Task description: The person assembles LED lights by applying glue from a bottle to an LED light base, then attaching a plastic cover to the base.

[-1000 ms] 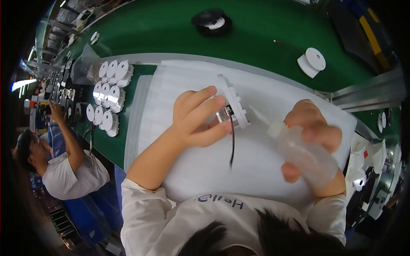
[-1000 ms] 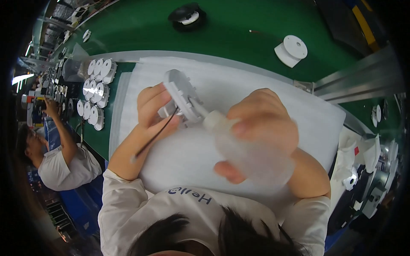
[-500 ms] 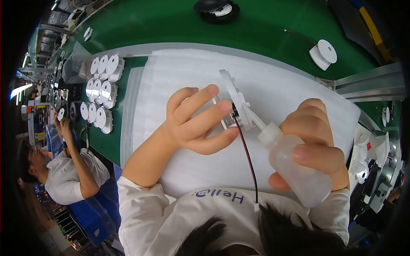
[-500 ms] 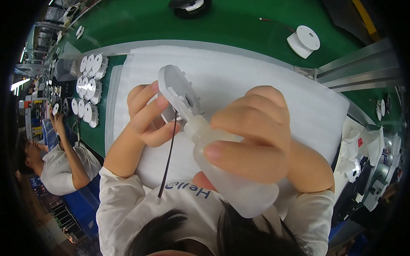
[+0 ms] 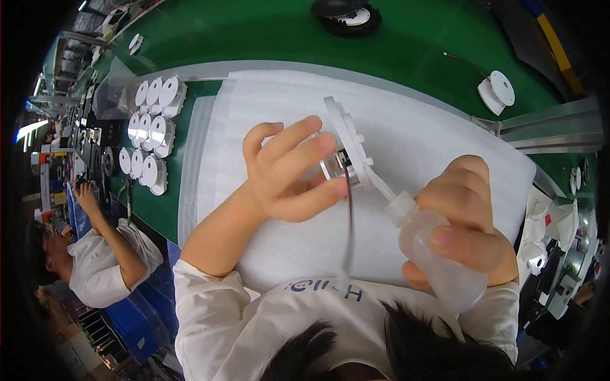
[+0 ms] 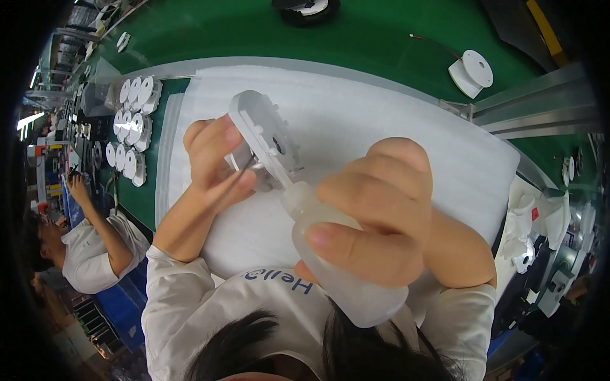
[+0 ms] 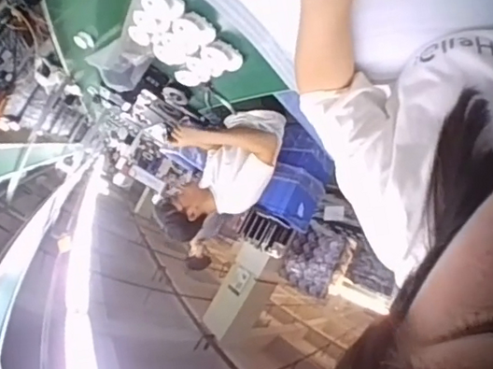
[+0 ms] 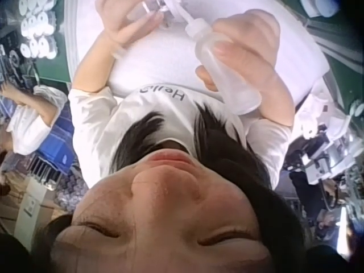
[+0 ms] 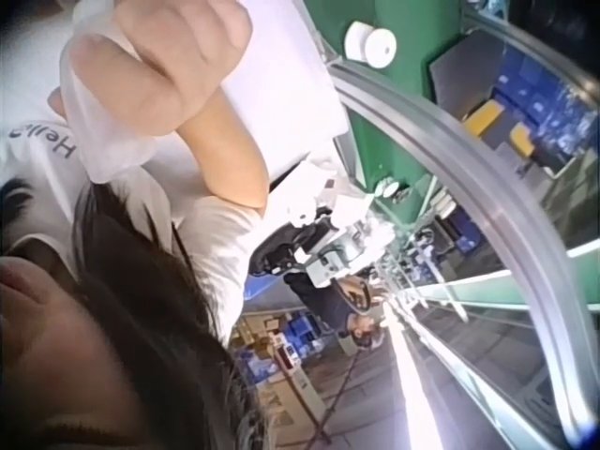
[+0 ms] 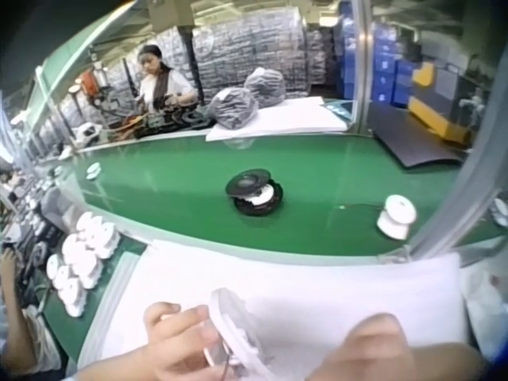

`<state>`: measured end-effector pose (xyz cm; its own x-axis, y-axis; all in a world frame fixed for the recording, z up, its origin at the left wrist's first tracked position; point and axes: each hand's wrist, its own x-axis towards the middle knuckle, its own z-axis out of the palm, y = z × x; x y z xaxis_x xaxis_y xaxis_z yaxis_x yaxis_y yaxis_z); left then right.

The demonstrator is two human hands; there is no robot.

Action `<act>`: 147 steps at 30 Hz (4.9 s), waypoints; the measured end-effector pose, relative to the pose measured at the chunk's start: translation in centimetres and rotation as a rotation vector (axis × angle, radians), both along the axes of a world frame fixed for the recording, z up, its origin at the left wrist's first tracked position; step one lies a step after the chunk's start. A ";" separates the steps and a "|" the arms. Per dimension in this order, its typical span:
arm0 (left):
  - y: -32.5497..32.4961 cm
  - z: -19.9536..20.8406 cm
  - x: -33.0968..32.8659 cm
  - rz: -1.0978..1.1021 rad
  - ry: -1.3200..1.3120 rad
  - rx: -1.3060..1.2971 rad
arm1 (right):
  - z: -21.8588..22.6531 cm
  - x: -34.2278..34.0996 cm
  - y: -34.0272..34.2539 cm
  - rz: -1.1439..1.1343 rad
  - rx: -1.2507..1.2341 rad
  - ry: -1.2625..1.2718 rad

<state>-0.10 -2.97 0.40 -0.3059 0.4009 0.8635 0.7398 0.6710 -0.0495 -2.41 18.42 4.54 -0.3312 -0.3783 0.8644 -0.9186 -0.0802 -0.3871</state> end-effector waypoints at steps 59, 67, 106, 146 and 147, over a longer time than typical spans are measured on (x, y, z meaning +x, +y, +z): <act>0.2 0.0 1.4 -0.281 -1.130 1.240 | -1.5 -0.1 -1.0 -0.091 -0.026 0.105; -4.0 2.3 -6.1 0.521 -0.704 0.324 | -4.8 -3.8 -1.8 0.453 -0.364 -1.344; 1.6 -2.3 -6.0 -0.014 -0.983 0.767 | -6.2 -6.1 -1.8 0.517 -0.582 -1.535; -13.4 1.5 -13.2 0.928 -0.907 0.304 | -3.6 -5.3 0.8 0.400 -0.683 -1.674; -14.0 1.2 -14.6 0.991 -0.889 0.223 | -3.8 -5.4 0.9 0.402 -0.685 -1.669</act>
